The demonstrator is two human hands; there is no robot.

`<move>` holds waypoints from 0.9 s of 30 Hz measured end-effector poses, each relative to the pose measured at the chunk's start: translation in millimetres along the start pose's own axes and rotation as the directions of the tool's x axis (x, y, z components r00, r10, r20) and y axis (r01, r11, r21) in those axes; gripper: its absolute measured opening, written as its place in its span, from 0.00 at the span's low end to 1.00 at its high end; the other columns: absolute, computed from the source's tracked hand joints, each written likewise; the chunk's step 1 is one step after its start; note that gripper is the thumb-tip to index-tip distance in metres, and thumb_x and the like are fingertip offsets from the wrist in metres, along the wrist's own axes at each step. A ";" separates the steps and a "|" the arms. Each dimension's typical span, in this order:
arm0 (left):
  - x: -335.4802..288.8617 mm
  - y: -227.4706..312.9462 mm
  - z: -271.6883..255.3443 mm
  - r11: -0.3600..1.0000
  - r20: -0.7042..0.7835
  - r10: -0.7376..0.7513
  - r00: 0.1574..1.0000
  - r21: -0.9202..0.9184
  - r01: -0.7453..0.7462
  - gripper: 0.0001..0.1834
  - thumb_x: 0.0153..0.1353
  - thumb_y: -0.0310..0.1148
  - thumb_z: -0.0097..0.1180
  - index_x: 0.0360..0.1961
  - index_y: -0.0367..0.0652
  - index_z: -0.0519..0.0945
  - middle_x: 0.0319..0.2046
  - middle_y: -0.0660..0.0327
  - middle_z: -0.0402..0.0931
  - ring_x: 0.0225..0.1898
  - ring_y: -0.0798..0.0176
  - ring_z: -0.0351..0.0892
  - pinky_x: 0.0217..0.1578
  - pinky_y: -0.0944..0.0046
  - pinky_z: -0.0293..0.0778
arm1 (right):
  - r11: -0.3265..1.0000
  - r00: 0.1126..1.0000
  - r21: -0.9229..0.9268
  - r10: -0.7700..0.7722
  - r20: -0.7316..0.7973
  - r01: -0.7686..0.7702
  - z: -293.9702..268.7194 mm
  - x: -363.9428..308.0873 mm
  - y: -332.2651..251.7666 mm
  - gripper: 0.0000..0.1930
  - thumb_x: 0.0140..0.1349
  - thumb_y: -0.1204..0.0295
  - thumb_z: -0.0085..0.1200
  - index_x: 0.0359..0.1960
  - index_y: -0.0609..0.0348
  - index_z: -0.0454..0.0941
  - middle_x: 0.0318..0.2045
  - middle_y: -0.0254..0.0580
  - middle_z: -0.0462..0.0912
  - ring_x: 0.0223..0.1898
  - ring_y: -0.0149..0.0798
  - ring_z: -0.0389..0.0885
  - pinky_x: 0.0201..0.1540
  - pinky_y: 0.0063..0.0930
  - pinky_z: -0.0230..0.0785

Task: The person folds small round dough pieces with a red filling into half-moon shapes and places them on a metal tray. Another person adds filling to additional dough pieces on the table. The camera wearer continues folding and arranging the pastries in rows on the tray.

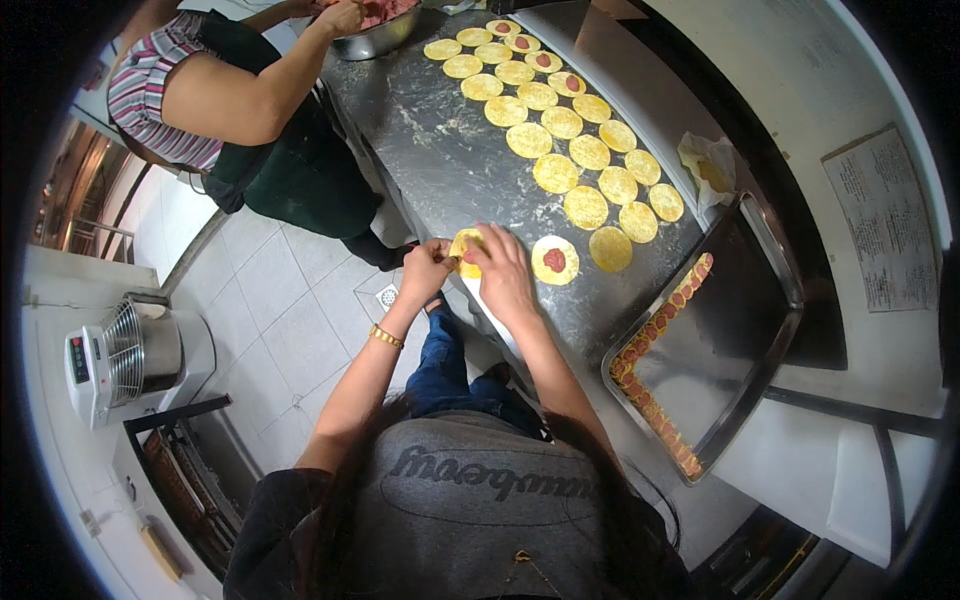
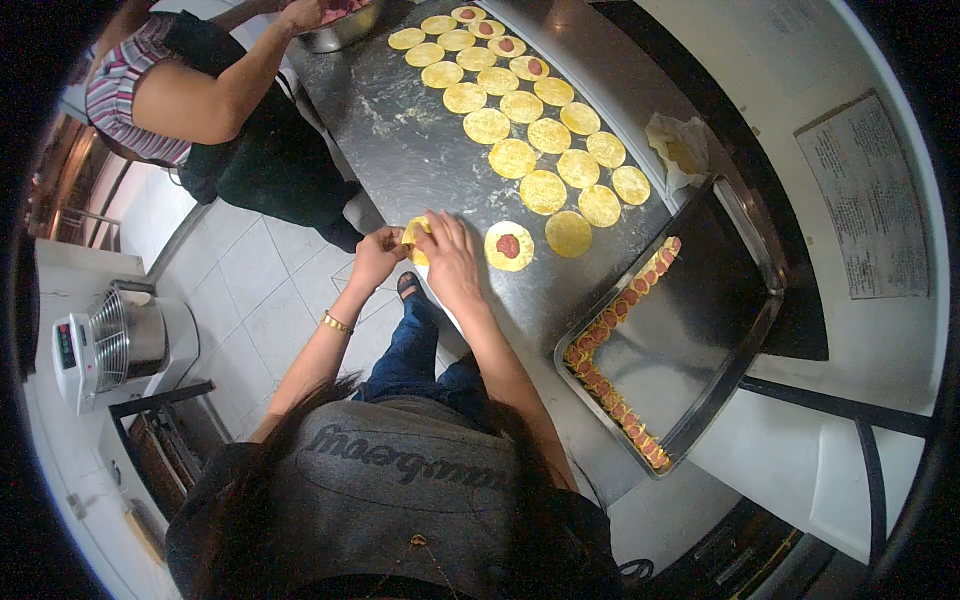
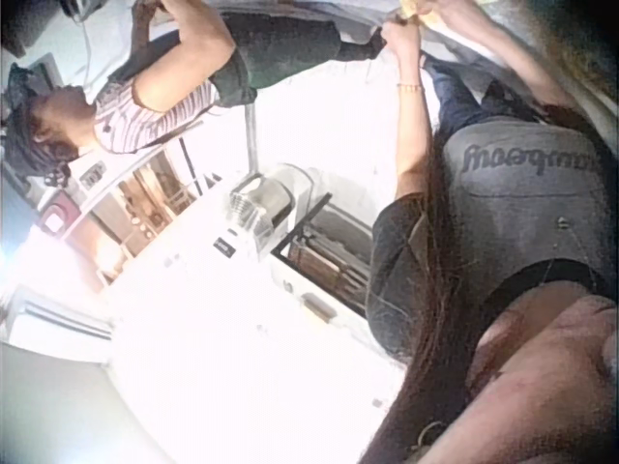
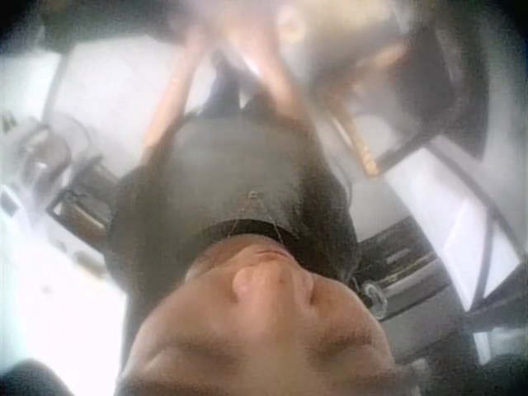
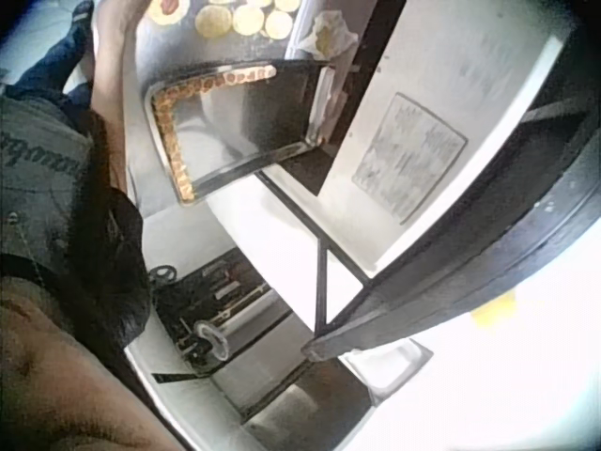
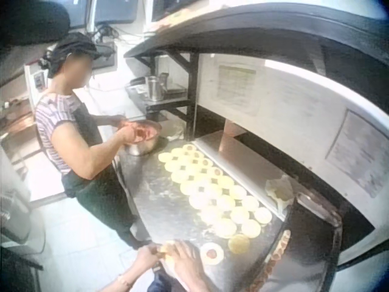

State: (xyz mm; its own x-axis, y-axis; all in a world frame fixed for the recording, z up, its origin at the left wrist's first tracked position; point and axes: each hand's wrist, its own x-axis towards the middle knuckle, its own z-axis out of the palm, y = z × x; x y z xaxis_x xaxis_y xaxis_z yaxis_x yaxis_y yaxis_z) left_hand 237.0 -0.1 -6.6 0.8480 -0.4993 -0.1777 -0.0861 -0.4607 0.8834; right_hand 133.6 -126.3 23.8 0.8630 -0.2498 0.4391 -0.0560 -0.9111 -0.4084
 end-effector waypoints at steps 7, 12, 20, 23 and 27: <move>-3.8 8.3 1.7 1.000 -0.006 0.015 1.000 -0.007 -0.015 0.13 0.48 0.24 0.60 0.37 0.33 0.80 0.26 0.54 0.82 0.29 0.65 0.82 0.33 0.67 0.76 | 0.775 0.937 0.528 0.308 0.165 -0.347 3.0 16.4 15.2 0.18 0.49 0.84 0.48 0.42 0.58 0.81 0.51 0.47 0.76 0.52 0.50 0.73 0.55 0.36 0.66; -4.1 6.1 0.8 0.999 0.001 0.034 0.999 0.012 -0.034 0.13 0.49 0.23 0.59 0.38 0.32 0.80 0.26 0.51 0.81 0.29 0.61 0.83 0.33 0.65 0.76 | 0.891 0.902 0.139 0.424 0.080 -0.432 9.6 -1.6 31.0 0.15 0.50 0.83 0.49 0.41 0.62 0.80 0.40 0.49 0.79 0.40 0.52 0.78 0.45 0.38 0.71; -4.9 9.1 2.0 0.998 0.049 -0.010 0.999 0.058 0.008 0.15 0.51 0.23 0.59 0.42 0.35 0.80 0.30 0.57 0.82 0.32 0.69 0.82 0.35 0.69 0.76 | 0.833 0.836 0.100 0.530 0.140 -0.545 23.6 -8.2 27.2 0.07 0.48 0.78 0.56 0.31 0.64 0.78 0.36 0.49 0.77 0.40 0.49 0.78 0.43 0.38 0.69; -5.9 10.0 5.0 0.999 0.081 -0.013 0.997 0.053 0.009 0.16 0.50 0.23 0.59 0.43 0.35 0.80 0.30 0.57 0.82 0.32 0.68 0.82 0.35 0.69 0.76 | 0.470 0.685 0.536 0.654 0.323 -0.701 29.7 -15.2 35.8 0.13 0.51 0.84 0.54 0.40 0.67 0.74 0.37 0.48 0.80 0.42 0.38 0.79 0.46 0.27 0.69; -11.1 15.6 7.4 0.999 0.121 -0.015 0.993 0.041 0.010 0.16 0.51 0.25 0.58 0.44 0.35 0.80 0.31 0.57 0.83 0.33 0.68 0.82 0.36 0.69 0.76 | 0.349 0.692 0.738 0.689 0.216 -0.578 30.4 -26.5 26.4 0.23 0.55 0.88 0.46 0.54 0.66 0.63 0.41 0.50 0.81 0.44 0.36 0.79 0.48 0.23 0.68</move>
State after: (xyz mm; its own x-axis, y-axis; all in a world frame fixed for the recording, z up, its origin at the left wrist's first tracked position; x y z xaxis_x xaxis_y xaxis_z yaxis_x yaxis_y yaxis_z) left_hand 222.3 -7.2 5.9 0.7796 -0.5776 -0.2420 -0.0990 -0.4952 0.8631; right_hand 124.5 -133.8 -22.9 0.6673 -0.7295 -0.1504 -0.1479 0.0681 -0.9867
